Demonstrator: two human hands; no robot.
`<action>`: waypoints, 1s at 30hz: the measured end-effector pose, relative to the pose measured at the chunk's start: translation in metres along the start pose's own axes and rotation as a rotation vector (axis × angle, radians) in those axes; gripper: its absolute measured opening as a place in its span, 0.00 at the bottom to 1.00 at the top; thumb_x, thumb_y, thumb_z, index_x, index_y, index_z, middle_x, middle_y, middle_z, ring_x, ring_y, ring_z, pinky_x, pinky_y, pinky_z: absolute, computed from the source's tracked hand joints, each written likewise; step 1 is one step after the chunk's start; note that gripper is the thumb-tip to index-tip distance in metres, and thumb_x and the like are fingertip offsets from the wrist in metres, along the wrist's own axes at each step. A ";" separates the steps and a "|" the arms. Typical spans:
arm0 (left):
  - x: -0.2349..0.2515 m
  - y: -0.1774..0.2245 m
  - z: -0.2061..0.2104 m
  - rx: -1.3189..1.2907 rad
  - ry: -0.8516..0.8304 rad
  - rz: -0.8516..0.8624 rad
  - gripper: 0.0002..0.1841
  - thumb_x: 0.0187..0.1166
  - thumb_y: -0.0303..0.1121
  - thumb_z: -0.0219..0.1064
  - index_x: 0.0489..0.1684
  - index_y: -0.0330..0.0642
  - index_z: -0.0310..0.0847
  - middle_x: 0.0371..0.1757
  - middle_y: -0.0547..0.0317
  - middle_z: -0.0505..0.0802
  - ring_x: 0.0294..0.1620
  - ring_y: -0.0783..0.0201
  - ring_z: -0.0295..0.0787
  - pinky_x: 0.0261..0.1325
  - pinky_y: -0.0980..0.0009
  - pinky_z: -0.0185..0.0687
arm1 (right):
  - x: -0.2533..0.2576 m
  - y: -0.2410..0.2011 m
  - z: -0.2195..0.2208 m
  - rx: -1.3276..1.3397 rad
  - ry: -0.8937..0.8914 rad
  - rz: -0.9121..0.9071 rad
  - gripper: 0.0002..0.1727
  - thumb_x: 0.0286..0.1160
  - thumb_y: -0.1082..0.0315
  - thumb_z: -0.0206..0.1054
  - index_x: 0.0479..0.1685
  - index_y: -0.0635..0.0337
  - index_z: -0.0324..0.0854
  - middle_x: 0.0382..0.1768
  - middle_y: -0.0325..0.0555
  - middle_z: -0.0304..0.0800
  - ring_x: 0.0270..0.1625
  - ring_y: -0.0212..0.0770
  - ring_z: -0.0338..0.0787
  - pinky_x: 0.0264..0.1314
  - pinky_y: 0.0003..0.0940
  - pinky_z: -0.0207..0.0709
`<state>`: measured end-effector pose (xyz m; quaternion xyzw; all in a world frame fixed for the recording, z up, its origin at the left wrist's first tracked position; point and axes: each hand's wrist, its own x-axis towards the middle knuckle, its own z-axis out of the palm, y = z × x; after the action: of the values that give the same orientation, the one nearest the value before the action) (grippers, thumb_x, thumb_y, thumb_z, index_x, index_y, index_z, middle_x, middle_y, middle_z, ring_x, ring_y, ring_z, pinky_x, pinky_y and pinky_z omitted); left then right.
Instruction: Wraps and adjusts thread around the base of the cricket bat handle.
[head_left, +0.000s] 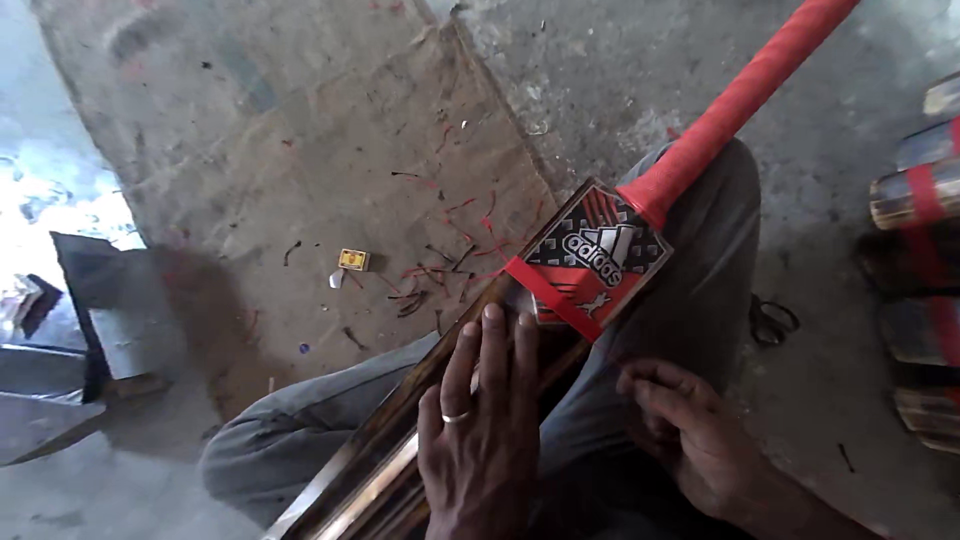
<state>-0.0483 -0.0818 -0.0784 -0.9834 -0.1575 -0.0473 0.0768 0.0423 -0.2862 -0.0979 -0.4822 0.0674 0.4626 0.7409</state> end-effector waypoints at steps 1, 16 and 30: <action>0.001 -0.001 -0.002 -0.009 -0.011 0.012 0.41 0.77 0.51 0.66 0.94 0.66 0.53 0.94 0.65 0.61 0.86 0.55 0.67 0.63 0.54 0.76 | -0.002 0.004 -0.004 0.017 -0.001 0.017 0.10 0.83 0.64 0.63 0.52 0.53 0.89 0.21 0.35 0.71 0.19 0.26 0.67 0.21 0.20 0.64; 0.037 -0.057 -0.046 -0.722 -0.430 0.147 0.48 0.60 0.43 0.74 0.87 0.94 0.55 0.82 0.71 0.74 0.68 0.60 0.82 0.46 0.50 0.90 | 0.005 -0.013 0.013 -0.010 -0.194 -0.072 0.10 0.87 0.64 0.61 0.51 0.53 0.88 0.23 0.36 0.74 0.21 0.26 0.69 0.23 0.21 0.66; -0.004 0.009 0.008 -0.186 -0.096 -0.040 0.51 0.69 0.64 0.68 0.96 0.59 0.50 0.96 0.45 0.49 0.93 0.37 0.49 0.75 0.27 0.59 | 0.024 -0.011 0.022 -0.204 -0.018 -0.039 0.13 0.86 0.60 0.59 0.56 0.48 0.89 0.22 0.37 0.71 0.19 0.28 0.66 0.21 0.21 0.62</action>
<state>-0.0489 -0.0897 -0.0883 -0.9840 -0.1756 -0.0162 -0.0233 0.0570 -0.2550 -0.0920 -0.5521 0.0040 0.4569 0.6975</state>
